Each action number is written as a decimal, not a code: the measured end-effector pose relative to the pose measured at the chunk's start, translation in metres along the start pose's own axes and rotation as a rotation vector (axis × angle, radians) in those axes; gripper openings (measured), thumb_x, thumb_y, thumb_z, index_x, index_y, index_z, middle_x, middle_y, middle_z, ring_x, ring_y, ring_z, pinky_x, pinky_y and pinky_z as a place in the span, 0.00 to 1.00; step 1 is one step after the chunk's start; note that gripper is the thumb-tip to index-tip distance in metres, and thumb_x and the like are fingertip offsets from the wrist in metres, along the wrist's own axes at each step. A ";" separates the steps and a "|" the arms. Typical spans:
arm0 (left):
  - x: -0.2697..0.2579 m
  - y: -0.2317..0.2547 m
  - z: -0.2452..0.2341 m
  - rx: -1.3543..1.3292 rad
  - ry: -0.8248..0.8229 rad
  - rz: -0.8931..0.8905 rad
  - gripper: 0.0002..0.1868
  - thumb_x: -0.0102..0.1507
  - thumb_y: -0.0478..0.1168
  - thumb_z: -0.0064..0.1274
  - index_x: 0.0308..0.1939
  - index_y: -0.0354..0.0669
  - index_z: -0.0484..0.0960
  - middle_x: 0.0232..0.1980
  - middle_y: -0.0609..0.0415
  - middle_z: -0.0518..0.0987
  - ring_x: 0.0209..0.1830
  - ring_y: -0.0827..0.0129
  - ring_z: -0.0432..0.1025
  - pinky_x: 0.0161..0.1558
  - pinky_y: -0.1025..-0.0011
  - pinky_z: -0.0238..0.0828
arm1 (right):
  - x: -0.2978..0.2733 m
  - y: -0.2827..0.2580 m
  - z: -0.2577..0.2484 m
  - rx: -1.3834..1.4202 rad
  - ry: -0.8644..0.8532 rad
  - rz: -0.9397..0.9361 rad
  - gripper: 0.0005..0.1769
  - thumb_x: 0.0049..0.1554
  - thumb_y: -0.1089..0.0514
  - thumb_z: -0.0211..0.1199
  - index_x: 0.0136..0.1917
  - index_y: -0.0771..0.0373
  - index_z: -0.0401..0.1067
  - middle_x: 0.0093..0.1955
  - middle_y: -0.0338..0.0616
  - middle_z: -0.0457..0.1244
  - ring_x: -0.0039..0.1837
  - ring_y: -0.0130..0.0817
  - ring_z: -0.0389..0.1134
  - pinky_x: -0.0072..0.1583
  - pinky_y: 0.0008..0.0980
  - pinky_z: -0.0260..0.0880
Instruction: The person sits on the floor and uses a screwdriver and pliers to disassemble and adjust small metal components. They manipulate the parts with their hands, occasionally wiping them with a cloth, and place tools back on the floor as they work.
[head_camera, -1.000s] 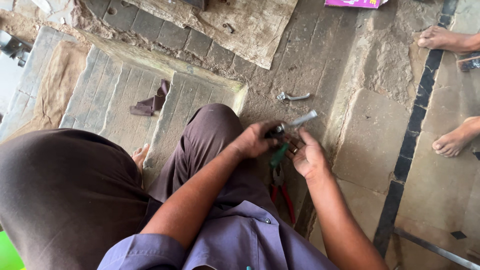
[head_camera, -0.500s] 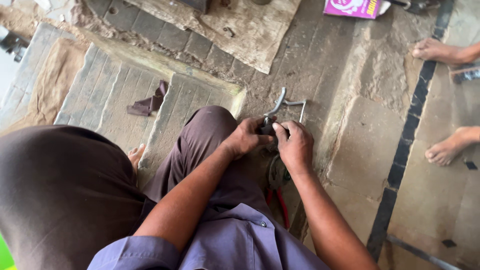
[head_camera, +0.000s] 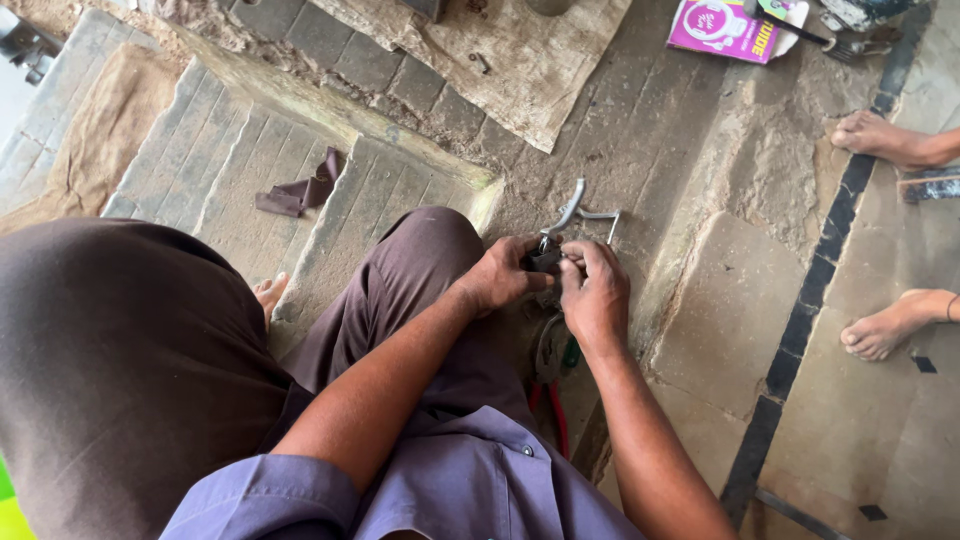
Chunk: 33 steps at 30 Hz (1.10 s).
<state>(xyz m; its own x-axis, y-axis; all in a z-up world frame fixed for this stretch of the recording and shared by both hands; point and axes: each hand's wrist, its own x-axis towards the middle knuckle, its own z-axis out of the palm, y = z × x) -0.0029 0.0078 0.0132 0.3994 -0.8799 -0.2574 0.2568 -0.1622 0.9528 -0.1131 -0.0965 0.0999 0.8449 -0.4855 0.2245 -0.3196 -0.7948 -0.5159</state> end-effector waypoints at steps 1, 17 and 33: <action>0.000 0.000 0.000 0.009 0.008 -0.007 0.26 0.56 0.34 0.62 0.58 0.36 0.80 0.41 0.52 0.85 0.41 0.73 0.77 0.46 0.70 0.76 | -0.001 0.000 0.000 0.044 0.002 -0.001 0.11 0.58 0.60 0.64 0.52 0.67 0.72 0.48 0.52 0.68 0.47 0.48 0.71 0.49 0.43 0.71; 0.000 -0.004 0.003 -0.119 -0.005 0.048 0.30 0.55 0.32 0.63 0.63 0.37 0.77 0.42 0.55 0.83 0.41 0.76 0.75 0.45 0.72 0.76 | -0.003 0.001 0.005 -0.088 0.003 0.089 0.09 0.62 0.57 0.65 0.45 0.65 0.74 0.44 0.51 0.71 0.47 0.50 0.72 0.50 0.46 0.70; -0.001 -0.005 0.003 -0.194 -0.037 -0.002 0.31 0.54 0.31 0.63 0.62 0.38 0.77 0.45 0.55 0.84 0.43 0.74 0.77 0.47 0.71 0.77 | -0.009 0.005 0.005 -0.075 0.002 0.252 0.14 0.61 0.52 0.69 0.44 0.66 0.74 0.40 0.52 0.68 0.44 0.50 0.71 0.47 0.45 0.70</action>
<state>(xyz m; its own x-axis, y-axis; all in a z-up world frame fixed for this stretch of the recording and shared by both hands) -0.0076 0.0082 0.0089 0.3666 -0.8962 -0.2497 0.4235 -0.0783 0.9025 -0.1197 -0.0941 0.0914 0.7339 -0.6721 0.0986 -0.5505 -0.6734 -0.4935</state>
